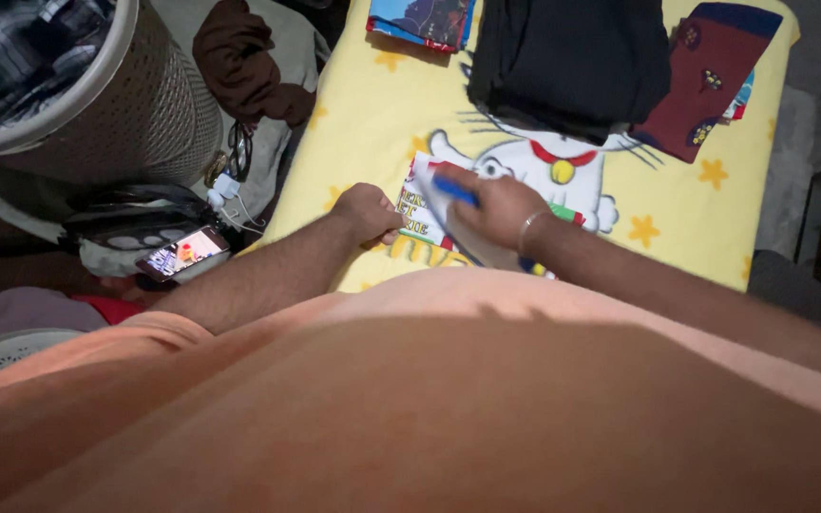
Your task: The person irons a small, colorful patterned cloth on a yellow ironing board. They repeatedly move the iron over the fabric, adjusting its position with their left hand while holding the iron in their right hand.
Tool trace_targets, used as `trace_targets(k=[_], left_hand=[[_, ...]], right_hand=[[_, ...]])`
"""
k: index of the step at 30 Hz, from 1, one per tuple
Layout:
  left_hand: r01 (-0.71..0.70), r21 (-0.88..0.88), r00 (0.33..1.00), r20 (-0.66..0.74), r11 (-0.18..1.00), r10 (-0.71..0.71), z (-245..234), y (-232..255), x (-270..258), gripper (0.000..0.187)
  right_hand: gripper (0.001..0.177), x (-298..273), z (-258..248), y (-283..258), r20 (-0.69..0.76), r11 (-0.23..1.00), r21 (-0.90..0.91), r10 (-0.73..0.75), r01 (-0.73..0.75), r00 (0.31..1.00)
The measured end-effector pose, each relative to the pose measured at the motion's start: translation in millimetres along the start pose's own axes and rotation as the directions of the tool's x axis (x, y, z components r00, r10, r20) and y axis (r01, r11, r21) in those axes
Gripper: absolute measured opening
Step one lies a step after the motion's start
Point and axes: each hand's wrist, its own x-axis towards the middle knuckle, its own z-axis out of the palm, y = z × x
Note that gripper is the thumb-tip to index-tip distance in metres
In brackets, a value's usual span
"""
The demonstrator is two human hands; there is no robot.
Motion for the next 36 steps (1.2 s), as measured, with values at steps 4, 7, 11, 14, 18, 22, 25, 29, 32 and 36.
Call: trace_targets(k=[4, 7, 11, 14, 18, 22, 25, 29, 32, 36], left_hand=[[0.072, -0.08, 0.997, 0.024, 0.994, -0.071, -1.5, -5.9, 8.6, 0.019], [0.098, -0.079, 0.995, 0.024, 0.992, -0.097, -3.3, -7.2, 13.3, 0.016], [0.096, -0.078, 0.995, 0.046, 0.992, -0.092, -5.8, -11.0, 17.2, 0.019], [0.116, -0.043, 0.993, 0.025, 0.992, -0.115, -3.9, -8.9, 18.2, 0.019], [0.112, -0.062, 0.993, 0.044, 0.992, -0.11, -5.0, -11.4, 19.8, 0.019], [0.102, -0.054, 0.995, 0.024, 0.993, -0.101, -3.7, -10.7, 20.5, 0.021], [0.111, -0.035, 0.994, 0.006, 0.993, -0.111, -3.2, -2.0, 11.5, 0.022], [0.136, 0.03, 0.99, -0.043, 0.99, -0.135, -1.4, 15.9, -8.4, 0.026], [0.084, 0.106, 0.996, -0.046, 0.991, -0.079, -0.7, 19.9, -16.1, 0.025], [0.045, 0.025, 0.999, -0.006, 0.999, -0.045, -2.3, 10.8, -9.1, 0.022]], right_hand=[[0.058, 3.9, 2.6, -7.6, -0.059, 0.994, 0.089, 0.063, -0.058, 0.996], [0.057, -2.6, 2.0, -8.5, 0.05, 0.991, 0.101, -0.095, 0.09, 0.994], [0.056, 1.2, 5.1, -10.5, -0.05, 0.99, 0.125, 0.068, -0.061, 0.996], [0.056, -0.9, 13.2, -14.3, -0.188, 0.976, 0.182, -0.086, 0.121, 0.978], [0.057, -13.4, 12.3, -12.7, 0.059, 0.995, 0.065, 0.069, -0.073, 0.996], [0.056, -10.7, 10.8, 5.2, -0.136, 0.947, 0.193, 0.284, -0.256, 0.949], [0.057, -10.4, 15.2, 11.9, -0.175, 0.936, 0.242, 0.301, -0.256, 0.937], [0.055, -19.5, 9.1, 0.5, 0.01, 0.971, 0.24, -0.014, 0.011, 1.0], [0.055, -26.2, 4.3, -16.3, 0.066, 0.983, 0.182, 0.014, -0.025, 0.998], [0.056, -22.5, 7.3, -8.1, 0.004, 0.976, 0.122, 0.18, -0.179, 0.984]])
